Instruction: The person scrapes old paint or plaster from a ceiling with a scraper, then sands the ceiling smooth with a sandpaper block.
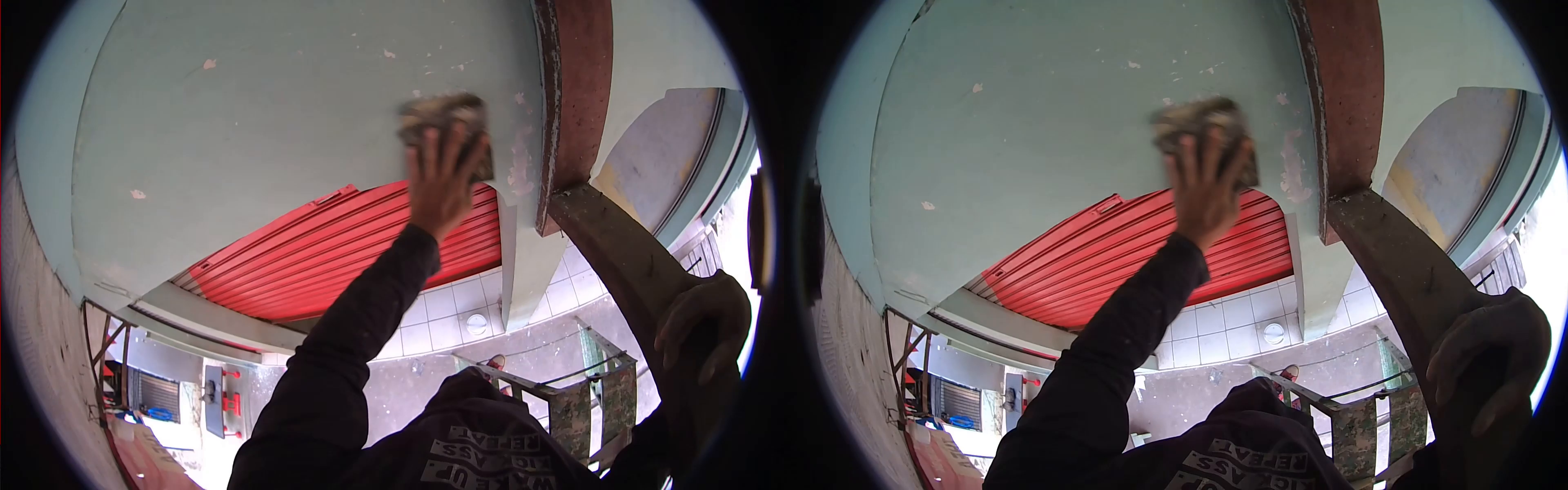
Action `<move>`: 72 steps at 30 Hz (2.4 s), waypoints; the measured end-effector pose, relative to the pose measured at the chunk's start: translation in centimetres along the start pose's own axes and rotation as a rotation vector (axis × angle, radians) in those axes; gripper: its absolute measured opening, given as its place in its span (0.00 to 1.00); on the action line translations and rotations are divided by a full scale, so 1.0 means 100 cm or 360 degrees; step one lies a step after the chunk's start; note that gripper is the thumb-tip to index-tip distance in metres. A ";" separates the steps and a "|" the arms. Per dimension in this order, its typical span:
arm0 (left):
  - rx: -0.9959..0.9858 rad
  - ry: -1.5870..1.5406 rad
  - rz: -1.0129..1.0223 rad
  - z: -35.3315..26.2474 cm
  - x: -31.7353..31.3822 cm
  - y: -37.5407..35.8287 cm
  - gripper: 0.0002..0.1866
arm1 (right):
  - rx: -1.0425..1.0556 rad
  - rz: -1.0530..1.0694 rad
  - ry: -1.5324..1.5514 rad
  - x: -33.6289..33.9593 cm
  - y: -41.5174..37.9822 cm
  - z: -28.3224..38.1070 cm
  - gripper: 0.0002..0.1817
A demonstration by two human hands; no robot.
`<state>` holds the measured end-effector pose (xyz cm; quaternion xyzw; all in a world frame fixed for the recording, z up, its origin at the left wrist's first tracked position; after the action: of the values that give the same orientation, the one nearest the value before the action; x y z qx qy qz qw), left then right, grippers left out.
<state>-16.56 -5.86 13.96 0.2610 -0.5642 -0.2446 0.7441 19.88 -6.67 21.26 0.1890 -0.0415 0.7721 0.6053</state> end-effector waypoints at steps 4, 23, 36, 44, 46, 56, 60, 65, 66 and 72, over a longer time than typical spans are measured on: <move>-0.0426 -0.0190 0.0231 -0.032 -0.080 -0.049 0.41 | -0.0005 -0.0032 -0.0047 0.003 0.000 0.004 0.41; 0.0431 0.0580 -0.0580 0.139 0.094 -0.063 0.40 | -0.0380 0.0237 -0.0248 -0.001 -0.015 -0.007 0.41; -0.0111 0.0206 0.0238 -0.005 0.005 -0.030 0.40 | -0.0098 0.0447 -0.0149 -0.006 -0.030 -0.029 0.45; 0.0470 0.0963 -0.0063 0.216 0.171 -0.123 0.38 | -0.0385 -0.0057 -0.0412 -0.004 -0.030 -0.005 0.39; 0.0467 0.0900 -0.0180 0.229 0.179 -0.126 0.38 | -0.0438 -0.0075 -0.0410 -0.006 -0.025 0.000 0.38; -0.0231 0.0361 0.0005 -0.022 -0.039 -0.033 0.38 | -0.0308 -0.0056 -0.0318 -0.003 -0.012 0.004 0.36; -0.0439 0.0085 0.0218 -0.096 -0.100 -0.033 0.36 | -0.0032 -0.0061 -0.0070 0.000 -0.004 0.002 0.41; -0.0175 -0.0510 0.0567 -0.114 -0.072 -0.074 0.31 | 0.0079 0.0060 0.0207 0.000 0.000 -0.004 0.47; -0.0047 -0.0670 0.0690 -0.114 -0.072 -0.095 0.30 | 0.0089 0.0054 0.0183 0.001 -0.002 -0.005 0.48; 0.1824 -0.3475 0.1114 -0.096 -0.051 -0.226 0.30 | -0.0097 0.0211 -0.0026 0.009 -0.026 -0.012 0.53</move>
<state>-10.07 -18.24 -6.93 0.0458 -0.9415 0.1537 -0.2964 21.85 -4.82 19.99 0.1737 -0.0825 0.8073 0.5580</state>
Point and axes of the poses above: each hand's wrist, its own y-axis towards the middle knuckle, its own x-axis out of the back of the hand, z = x × y, the point moved 8 cm from there along y, towards the middle knuckle, and after that the axes turned 2 degrees about z, right-handed, at the moved point
